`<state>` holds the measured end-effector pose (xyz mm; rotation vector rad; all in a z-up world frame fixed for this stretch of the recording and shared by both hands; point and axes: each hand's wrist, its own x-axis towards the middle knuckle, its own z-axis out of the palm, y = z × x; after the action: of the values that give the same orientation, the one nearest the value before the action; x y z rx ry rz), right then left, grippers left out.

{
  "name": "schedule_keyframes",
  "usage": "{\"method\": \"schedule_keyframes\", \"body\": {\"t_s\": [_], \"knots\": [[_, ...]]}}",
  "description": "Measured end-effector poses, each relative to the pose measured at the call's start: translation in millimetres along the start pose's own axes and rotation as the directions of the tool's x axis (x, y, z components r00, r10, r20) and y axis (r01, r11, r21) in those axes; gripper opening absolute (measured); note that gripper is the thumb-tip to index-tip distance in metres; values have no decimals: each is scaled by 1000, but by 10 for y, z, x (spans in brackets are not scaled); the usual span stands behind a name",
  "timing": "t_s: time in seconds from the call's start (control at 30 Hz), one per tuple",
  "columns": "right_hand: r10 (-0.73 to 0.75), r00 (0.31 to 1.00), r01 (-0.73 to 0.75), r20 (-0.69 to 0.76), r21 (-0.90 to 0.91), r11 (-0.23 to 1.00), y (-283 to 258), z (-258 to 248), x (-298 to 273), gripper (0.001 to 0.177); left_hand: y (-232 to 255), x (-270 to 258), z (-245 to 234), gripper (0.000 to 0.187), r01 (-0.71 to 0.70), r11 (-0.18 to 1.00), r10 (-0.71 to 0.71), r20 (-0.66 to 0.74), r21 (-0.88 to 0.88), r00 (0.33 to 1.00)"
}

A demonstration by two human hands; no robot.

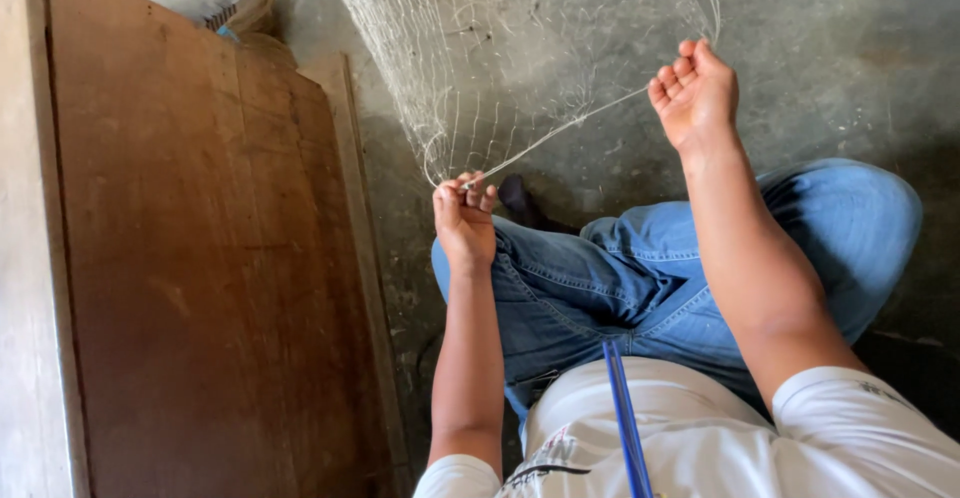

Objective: The person sits cross-legged on the floor repairing a fishing net. They thread netting twine onto a blue shuttle needle, pull and tie the mesh lines across their lap, stretch the net out to straighten it, and use nail clippers to trim the twine.

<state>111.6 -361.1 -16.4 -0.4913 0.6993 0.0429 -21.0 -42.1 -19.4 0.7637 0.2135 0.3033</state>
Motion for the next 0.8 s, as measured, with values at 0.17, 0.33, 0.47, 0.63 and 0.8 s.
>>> {"method": "schedule_keyframes", "body": {"t_s": [0.17, 0.33, 0.47, 0.63, 0.8], "knots": [[257, 947, -237, 192, -121, 964, 374, 233, -586, 51, -36, -24, -43, 28, 93, 995, -91, 49, -34, 995], [496, 785, -377, 372, -349, 858, 1117, 258, -869, 59, -197, -34, -177, 29, 67, 991, -87, 179, 118, 980], [305, 910, -286, 282, -106, 952, 1110, 194, -491, 15, -110, -67, -152, 25, 44, 998, -44, 13, 48, 999], [73, 962, -7, 263, -244, 970, 636, -62, -90, 16, -93, -14, -68, 28, 77, 997, -77, -75, -2, 994], [-77, 980, 120, 184, -235, 964, 269, -112, 89, 16, -59, 7, -79, 27, 87, 996, -90, -147, -27, 985]]}}
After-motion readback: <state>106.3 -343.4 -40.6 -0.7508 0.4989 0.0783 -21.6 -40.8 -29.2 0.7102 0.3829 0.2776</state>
